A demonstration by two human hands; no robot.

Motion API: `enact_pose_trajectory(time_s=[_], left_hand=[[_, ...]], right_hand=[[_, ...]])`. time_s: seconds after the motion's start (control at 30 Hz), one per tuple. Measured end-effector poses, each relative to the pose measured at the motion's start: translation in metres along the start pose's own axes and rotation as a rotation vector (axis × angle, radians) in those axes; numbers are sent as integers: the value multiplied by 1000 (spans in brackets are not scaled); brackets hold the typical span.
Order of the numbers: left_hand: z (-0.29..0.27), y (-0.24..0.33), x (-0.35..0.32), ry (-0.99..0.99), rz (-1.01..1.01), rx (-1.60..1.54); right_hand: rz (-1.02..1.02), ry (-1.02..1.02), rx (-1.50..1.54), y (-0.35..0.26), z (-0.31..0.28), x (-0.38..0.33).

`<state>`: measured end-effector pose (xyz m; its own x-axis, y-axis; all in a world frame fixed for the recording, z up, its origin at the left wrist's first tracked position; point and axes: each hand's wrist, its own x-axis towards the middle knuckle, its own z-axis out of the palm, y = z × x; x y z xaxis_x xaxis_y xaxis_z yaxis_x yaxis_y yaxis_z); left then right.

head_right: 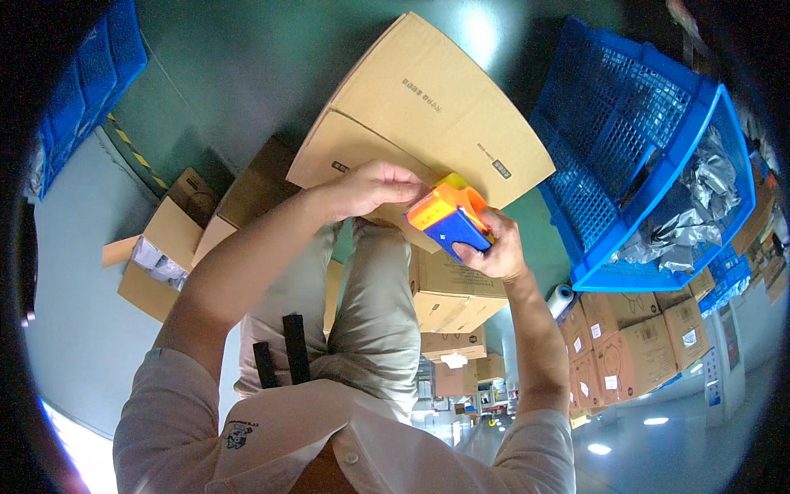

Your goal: The person picks up cardboard boxes containing packaged items, folds the top flaps down by hand, and applies adhesive tape across the seams using a tape dispenser. The person handles multiple boxes sequentially, moving them to a stack after sealing each one.

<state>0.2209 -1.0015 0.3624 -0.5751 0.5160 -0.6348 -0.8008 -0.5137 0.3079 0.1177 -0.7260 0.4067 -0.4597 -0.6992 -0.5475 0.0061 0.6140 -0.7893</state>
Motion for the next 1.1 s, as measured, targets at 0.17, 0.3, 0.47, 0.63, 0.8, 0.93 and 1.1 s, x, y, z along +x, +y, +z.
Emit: enact_pose_trajectory(time_s=[0.17,0.3,0.47,0.63,0.8,0.93,1.1], left_hand=[[-1,2,8,-40,-21,-9],[4,-5,7,128,126,38],[-60,42,-57,402,200,211],[-116,91,-123,423,286,-239],[-134,81,-108,804,239,522],[-238,85,-112,1397,253,473],[-290,76,-75,1297,274,600]], right_hand=[[-70,-18,20,-3,-2,4],[19,-101,6,-10,-7,8],[-17,-116,-25,-28,-3,26],[99,-114,8,-57,12,51],[88,-104,-45,-64,14,54],[84,-120,-92,-69,13,56],[64,-110,-79,-54,12,51]])
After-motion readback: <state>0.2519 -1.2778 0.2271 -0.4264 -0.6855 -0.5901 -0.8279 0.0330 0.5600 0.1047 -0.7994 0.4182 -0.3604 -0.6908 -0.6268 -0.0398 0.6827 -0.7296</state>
